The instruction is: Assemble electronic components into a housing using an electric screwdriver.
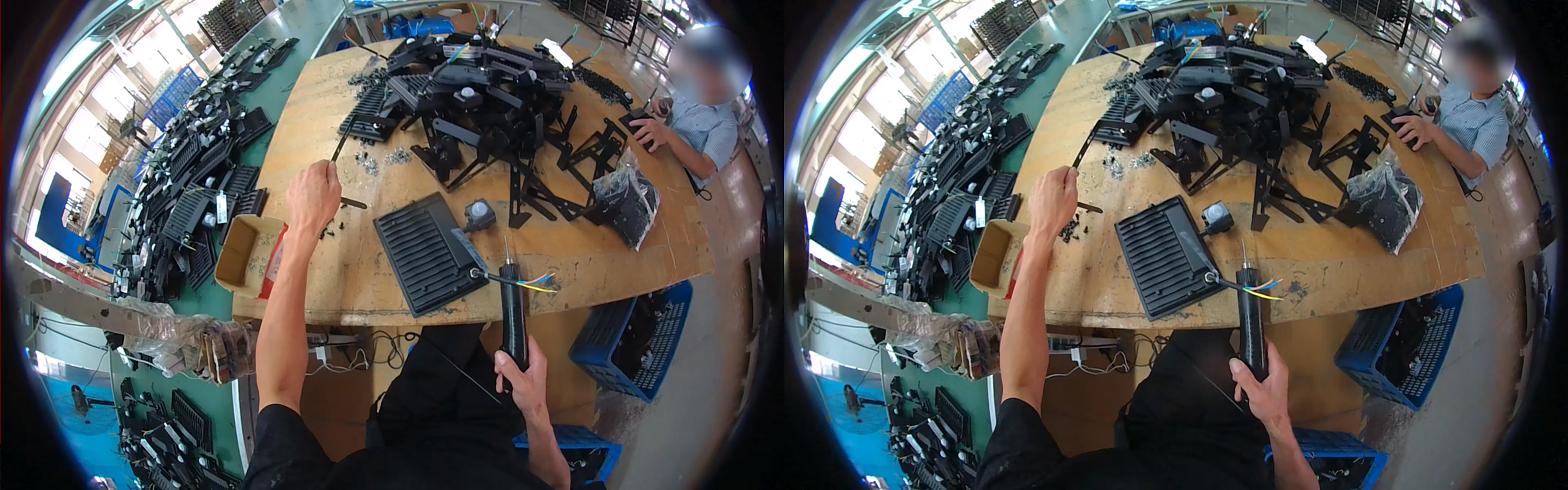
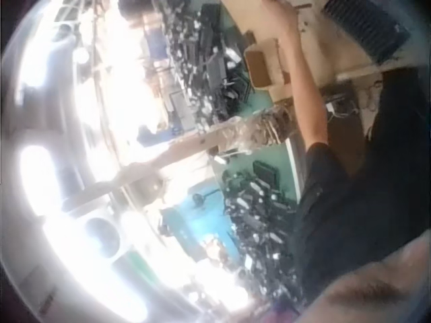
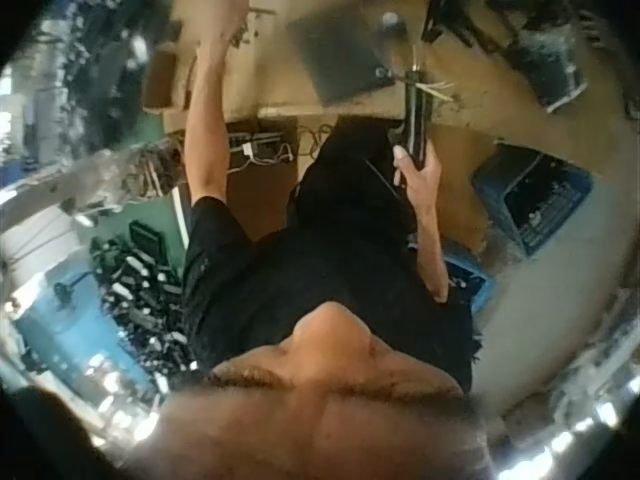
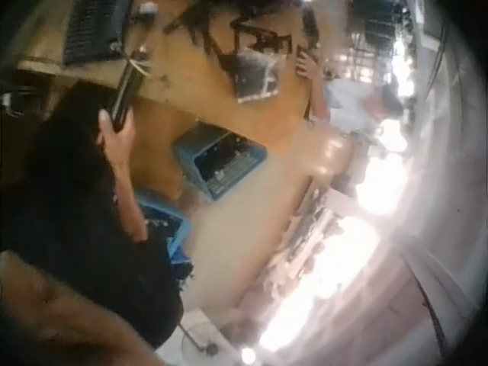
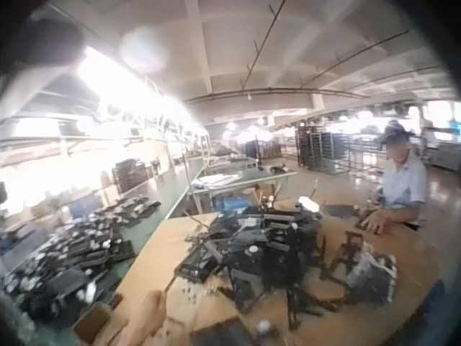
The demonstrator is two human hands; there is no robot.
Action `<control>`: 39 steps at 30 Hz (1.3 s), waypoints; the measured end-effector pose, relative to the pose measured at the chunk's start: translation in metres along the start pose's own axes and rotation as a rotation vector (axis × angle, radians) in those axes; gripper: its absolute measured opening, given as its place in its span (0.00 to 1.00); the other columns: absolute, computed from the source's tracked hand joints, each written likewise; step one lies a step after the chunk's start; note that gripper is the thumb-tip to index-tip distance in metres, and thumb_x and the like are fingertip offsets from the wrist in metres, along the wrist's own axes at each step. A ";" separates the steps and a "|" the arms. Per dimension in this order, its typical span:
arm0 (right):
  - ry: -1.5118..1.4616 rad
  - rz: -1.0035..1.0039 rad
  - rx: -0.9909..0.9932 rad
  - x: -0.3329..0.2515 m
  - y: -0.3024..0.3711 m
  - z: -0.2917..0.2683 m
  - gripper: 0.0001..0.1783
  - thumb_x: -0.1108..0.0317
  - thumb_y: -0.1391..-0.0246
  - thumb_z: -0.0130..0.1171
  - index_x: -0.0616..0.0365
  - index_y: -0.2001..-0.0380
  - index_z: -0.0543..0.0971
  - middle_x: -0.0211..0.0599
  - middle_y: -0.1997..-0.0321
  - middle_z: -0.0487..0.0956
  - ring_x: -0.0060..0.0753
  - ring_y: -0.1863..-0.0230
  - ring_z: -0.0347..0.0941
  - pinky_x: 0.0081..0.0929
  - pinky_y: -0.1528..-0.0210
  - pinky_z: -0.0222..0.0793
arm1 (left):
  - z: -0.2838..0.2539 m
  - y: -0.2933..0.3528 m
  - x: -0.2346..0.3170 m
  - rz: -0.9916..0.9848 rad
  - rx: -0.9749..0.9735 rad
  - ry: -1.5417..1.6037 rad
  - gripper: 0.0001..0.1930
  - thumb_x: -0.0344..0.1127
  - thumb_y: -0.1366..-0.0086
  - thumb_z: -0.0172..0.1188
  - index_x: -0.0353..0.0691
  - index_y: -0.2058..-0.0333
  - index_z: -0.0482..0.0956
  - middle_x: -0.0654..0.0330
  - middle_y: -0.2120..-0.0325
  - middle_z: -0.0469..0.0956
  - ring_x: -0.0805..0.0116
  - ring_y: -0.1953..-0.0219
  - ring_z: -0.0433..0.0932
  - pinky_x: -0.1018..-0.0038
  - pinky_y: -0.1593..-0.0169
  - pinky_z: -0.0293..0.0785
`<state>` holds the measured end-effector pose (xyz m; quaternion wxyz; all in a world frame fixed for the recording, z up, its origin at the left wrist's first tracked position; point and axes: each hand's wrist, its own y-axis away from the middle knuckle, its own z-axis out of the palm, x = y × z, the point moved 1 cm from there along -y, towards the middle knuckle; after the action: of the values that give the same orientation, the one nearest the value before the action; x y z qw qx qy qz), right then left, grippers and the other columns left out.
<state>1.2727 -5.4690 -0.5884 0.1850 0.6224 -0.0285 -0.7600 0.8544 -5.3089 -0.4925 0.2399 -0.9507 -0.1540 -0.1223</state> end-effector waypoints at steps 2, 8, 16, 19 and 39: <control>0.015 0.016 0.009 -0.003 0.000 -0.002 0.25 0.68 0.38 0.68 0.69 0.43 0.72 0.29 0.71 0.74 0.16 0.79 0.70 0.18 0.81 0.71 | -0.008 0.027 0.012 0.095 -0.056 0.021 0.14 0.37 0.26 0.51 0.33 0.64 0.81 0.38 0.74 0.81 0.35 0.68 0.81 0.46 0.62 0.75; -0.029 0.013 0.027 -0.001 0.000 0.007 0.23 0.68 0.38 0.67 0.68 0.46 0.72 0.31 0.71 0.74 0.17 0.78 0.72 0.19 0.82 0.72 | -0.013 0.164 0.060 -0.011 -0.237 0.142 0.27 0.33 0.30 0.55 0.27 0.35 0.67 0.42 0.82 0.78 0.41 0.82 0.79 0.50 0.74 0.75; -0.031 0.010 0.006 0.000 -0.002 0.001 0.23 0.67 0.38 0.67 0.68 0.46 0.72 0.33 0.71 0.75 0.19 0.78 0.72 0.19 0.82 0.72 | 0.010 0.192 0.088 -0.024 -0.188 0.290 0.32 0.31 0.31 0.55 0.15 0.34 0.60 0.43 0.84 0.77 0.43 0.82 0.79 0.52 0.74 0.75; -0.035 0.013 0.009 -0.001 0.001 0.003 0.25 0.67 0.38 0.67 0.69 0.44 0.71 0.33 0.71 0.75 0.19 0.77 0.72 0.19 0.81 0.72 | 0.001 0.193 0.084 -0.046 -0.185 0.345 0.32 0.29 0.32 0.55 0.17 0.33 0.60 0.45 0.85 0.76 0.46 0.83 0.79 0.55 0.75 0.74; -0.057 0.034 0.001 0.000 -0.003 0.002 0.30 0.67 0.38 0.68 0.70 0.39 0.70 0.34 0.70 0.76 0.19 0.79 0.72 0.20 0.81 0.71 | -0.001 0.200 0.094 0.013 -0.125 0.255 0.29 0.33 0.27 0.59 0.22 0.33 0.65 0.43 0.67 0.81 0.49 0.66 0.82 0.57 0.64 0.76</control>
<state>1.2702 -5.4669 -0.5888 0.1967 0.5998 -0.0448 -0.7743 1.0110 -5.4546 -0.5470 0.1988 -0.9414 -0.1079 -0.2500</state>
